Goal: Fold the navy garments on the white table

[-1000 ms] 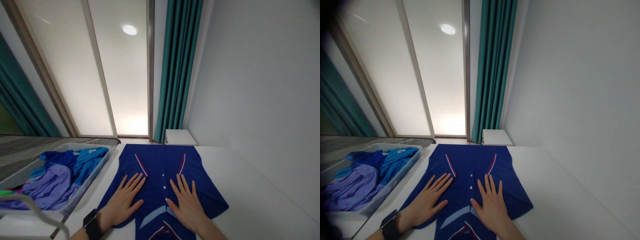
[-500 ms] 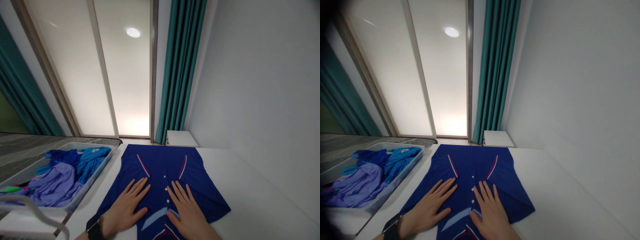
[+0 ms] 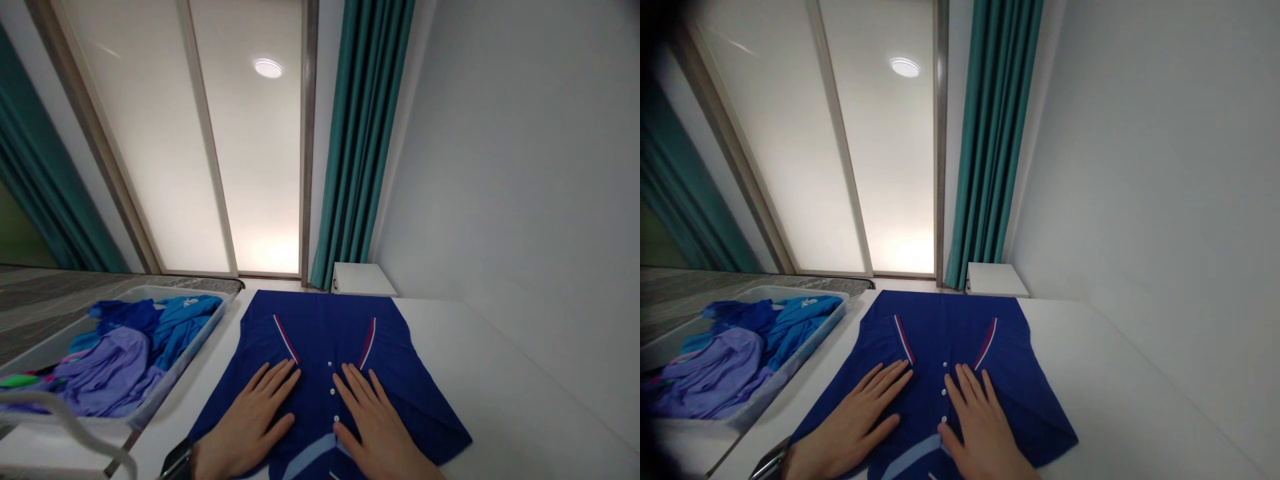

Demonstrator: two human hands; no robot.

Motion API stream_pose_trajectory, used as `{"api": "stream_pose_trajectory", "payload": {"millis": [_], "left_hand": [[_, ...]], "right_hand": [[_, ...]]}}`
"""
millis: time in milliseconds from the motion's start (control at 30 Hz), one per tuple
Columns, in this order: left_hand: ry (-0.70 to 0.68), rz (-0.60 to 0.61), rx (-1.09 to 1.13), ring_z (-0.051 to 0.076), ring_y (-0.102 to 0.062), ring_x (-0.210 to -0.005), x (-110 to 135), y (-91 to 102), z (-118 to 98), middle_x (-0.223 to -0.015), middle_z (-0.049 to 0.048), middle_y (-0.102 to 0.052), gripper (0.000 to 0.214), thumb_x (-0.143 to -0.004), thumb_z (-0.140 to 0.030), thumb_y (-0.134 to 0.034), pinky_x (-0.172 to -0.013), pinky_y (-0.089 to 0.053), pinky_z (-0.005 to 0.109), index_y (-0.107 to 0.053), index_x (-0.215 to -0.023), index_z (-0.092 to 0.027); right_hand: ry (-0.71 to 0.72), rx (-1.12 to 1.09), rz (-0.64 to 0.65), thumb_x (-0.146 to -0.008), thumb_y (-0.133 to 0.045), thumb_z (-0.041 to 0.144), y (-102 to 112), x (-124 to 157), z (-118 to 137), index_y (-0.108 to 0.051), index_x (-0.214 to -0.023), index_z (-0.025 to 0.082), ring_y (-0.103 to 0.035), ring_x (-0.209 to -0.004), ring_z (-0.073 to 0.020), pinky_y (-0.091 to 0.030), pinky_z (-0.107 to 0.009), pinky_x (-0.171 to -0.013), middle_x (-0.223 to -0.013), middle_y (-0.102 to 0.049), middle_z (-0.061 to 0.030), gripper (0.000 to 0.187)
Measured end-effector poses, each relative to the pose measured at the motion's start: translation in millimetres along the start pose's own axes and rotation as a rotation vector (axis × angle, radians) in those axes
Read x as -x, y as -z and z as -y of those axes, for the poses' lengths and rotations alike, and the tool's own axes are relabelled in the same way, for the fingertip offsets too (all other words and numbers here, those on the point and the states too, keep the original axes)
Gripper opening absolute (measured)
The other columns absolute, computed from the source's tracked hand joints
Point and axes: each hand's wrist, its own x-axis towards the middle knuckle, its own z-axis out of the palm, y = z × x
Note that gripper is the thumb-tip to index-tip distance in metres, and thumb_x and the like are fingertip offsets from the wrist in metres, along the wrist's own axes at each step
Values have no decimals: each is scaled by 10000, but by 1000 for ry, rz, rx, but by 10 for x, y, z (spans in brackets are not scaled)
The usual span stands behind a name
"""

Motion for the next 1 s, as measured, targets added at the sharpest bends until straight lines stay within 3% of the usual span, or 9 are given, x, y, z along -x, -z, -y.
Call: {"api": "stream_pose_trajectory", "payload": {"millis": [200, 367, 533, 767, 1000], "left_hand": [[16, 12, 15, 236, -323, -1408, -494, 106, 223, -1557, 28, -292, 583, -974, -449, -389, -1159, -264, 462, -200, -1511, -324], [120, 31, -35, 224, -327, -1407, -948, 34, 766, -1536, 64, -342, 552, -970, -456, -365, -1160, -245, 444, -314, -1484, -264], [238, 35, -65, 247, -316, -1412, -1209, -112, 1185, -1531, 92, -343, 558, -958, -464, -371, -1150, -252, 443, -374, -1461, -222], [356, 33, -58, 241, -273, -1430, -1229, -347, 1237, -1541, 72, -325, 563, -956, -489, -350, -1161, -202, 464, -375, -1461, -243], [422, 19, -70, 242, -291, -1423, -1182, -327, 1164, -1537, 47, -339, 553, -949, -488, -359, -1160, -205, 470, -387, -1454, -263]], "right_hand": [[14, 52, -6, -980, -296, 506, 198, -468, -220, -250, -1508, 249, -155, -1454, -204, -76, -462, -1191, -1574, -217, -44, 589], [-48, 95, -25, -975, -298, 455, 238, -887, -634, -309, -1489, 194, -196, -1444, -217, -123, -470, -1178, -1553, -274, -86, 577], [-115, 108, -10, -970, -283, 455, 267, -1213, -920, -325, -1481, 155, -206, -1441, -230, -145, -467, -1170, -1548, -280, -102, 595], [-115, 137, -34, -973, -262, 485, 130, -1396, -1050, -309, -1489, 181, -180, -1448, -212, -133, -459, -1174, -1561, -243, -86, 600], [-125, 173, -86, -977, -217, 530, 0, -1355, -1126, -312, -1488, 195, -194, -1445, -204, -144, -457, -1180, -1559, -254, -52, 617]]}}
